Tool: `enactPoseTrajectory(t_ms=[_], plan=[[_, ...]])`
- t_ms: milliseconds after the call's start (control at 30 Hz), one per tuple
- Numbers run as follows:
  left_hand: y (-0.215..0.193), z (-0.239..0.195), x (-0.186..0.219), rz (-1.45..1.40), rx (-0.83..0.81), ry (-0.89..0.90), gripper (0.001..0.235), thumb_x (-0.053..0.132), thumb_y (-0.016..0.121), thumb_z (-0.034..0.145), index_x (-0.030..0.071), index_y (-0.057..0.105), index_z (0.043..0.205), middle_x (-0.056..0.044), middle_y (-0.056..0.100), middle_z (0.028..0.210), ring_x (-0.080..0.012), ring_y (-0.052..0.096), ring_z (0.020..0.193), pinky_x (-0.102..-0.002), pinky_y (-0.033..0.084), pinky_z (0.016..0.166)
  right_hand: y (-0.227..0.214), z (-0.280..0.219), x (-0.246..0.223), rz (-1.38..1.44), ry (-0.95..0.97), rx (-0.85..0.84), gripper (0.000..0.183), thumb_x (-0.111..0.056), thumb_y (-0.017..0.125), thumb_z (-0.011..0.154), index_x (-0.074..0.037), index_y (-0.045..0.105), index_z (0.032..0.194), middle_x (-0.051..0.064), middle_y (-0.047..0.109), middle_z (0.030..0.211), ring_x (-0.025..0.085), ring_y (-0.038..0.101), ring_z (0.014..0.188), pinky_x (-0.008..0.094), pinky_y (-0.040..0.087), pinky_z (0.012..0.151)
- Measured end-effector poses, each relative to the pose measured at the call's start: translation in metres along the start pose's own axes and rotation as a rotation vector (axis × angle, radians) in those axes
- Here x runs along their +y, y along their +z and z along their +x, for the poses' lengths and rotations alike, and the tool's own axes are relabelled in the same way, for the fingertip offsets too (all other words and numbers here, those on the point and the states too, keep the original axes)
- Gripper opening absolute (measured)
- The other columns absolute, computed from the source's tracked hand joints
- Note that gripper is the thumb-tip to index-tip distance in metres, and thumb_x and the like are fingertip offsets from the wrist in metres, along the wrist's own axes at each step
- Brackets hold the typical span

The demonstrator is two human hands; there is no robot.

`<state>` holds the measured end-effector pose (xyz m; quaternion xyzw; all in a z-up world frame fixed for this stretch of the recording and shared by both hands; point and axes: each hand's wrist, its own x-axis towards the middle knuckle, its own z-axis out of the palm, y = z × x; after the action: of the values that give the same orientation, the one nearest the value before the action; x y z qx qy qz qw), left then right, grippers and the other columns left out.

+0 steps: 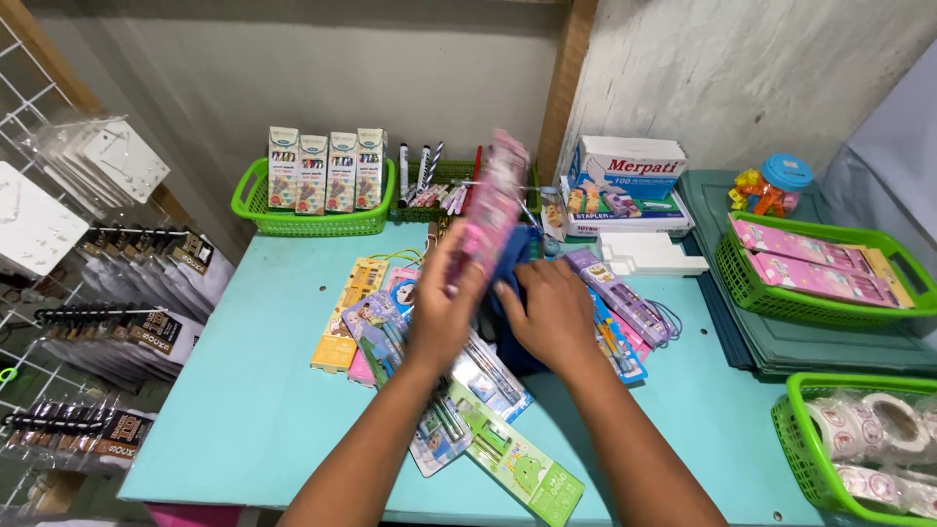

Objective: The person is wiping down and organizing various stationery items, including pencil cases and pens, before hanging them on a display grid.

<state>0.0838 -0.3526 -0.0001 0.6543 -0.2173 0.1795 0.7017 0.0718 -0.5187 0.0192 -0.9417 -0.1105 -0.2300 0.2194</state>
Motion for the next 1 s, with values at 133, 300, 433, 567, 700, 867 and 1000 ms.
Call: enactPoseTrajectory(t_ms=[133,300,433,567,700,867,1000], plan=[[-0.04,0.014,-0.015,0.178,0.231,0.006,0.053,0.015,0.052,0.103,0.0,0.044,0.154,-0.016,0.052,0.152,-0.0246,0.052,0.139,-0.036,0.04,0.115,-0.03,0.01,-0.024,-0.187,-0.01,-0.213,0.04,-0.046,0.075,0.085,-0.011,0.075,0.105,0.015,0.072,0.101,0.035,0.064,0.1,0.049,0.05,0.086],[-0.078,0.009,0.018,-0.07,0.399,0.086,0.059,-0.006,0.047,0.096,-0.001,0.039,0.155,-0.013,0.057,0.136,-0.0188,0.059,0.12,-0.033,0.048,0.103,-0.018,0.031,-0.09,0.344,-0.285,-0.163,0.055,-0.036,0.077,0.083,-0.005,0.067,0.127,0.02,0.073,0.101,0.037,0.071,0.09,0.047,0.055,0.073],[-0.127,-0.023,0.038,0.092,0.547,0.152,0.058,-0.008,0.05,0.098,-0.002,0.039,0.154,-0.012,0.06,0.127,-0.0172,0.063,0.112,-0.032,0.052,0.099,0.051,0.048,-0.143,0.687,-0.336,-0.367,0.055,-0.027,0.072,0.09,-0.002,0.054,0.135,0.014,0.075,0.096,0.024,0.075,0.08,0.04,0.058,0.07],[-0.187,-0.058,0.057,0.423,0.714,0.213,0.057,-0.008,0.056,0.099,-0.004,0.041,0.153,-0.012,0.061,0.124,-0.0165,0.063,0.109,-0.032,0.053,0.098,0.118,0.049,-0.205,0.95,-0.265,-0.575,0.032,-0.012,0.067,0.096,-0.002,0.058,0.125,0.009,0.07,0.082,0.012,0.065,0.07,0.033,0.054,0.063],[-0.234,-0.082,0.073,0.535,0.841,0.252,0.053,-0.005,0.056,0.101,-0.004,0.041,0.152,-0.011,0.062,0.122,-0.0168,0.065,0.105,-0.032,0.055,0.095,0.167,0.044,-0.265,1.188,-0.289,-0.589,0.016,-0.006,0.066,0.098,0.001,0.066,0.113,0.006,0.072,0.087,0.008,0.065,0.076,0.03,0.055,0.066],[-0.273,-0.094,0.093,0.746,0.933,0.337,0.052,-0.005,0.057,0.101,-0.004,0.042,0.151,-0.015,0.06,0.127,-0.0221,0.064,0.113,-0.037,0.053,0.1,0.17,0.041,-0.328,1.134,-0.319,-0.592,0.014,-0.007,0.066,0.096,0.0,0.069,0.108,0.006,0.076,0.09,0.008,0.068,0.077,0.029,0.056,0.068],[-0.288,-0.09,0.098,0.883,0.957,0.411,0.049,-0.004,0.059,0.103,-0.003,0.044,0.151,-0.018,0.06,0.131,-0.0255,0.064,0.118,-0.039,0.053,0.104,0.192,0.043,-0.345,1.201,-0.401,-0.471,0.014,-0.004,0.067,0.095,0.001,0.069,0.108,0.006,0.075,0.091,0.008,0.068,0.082,0.027,0.056,0.073]])
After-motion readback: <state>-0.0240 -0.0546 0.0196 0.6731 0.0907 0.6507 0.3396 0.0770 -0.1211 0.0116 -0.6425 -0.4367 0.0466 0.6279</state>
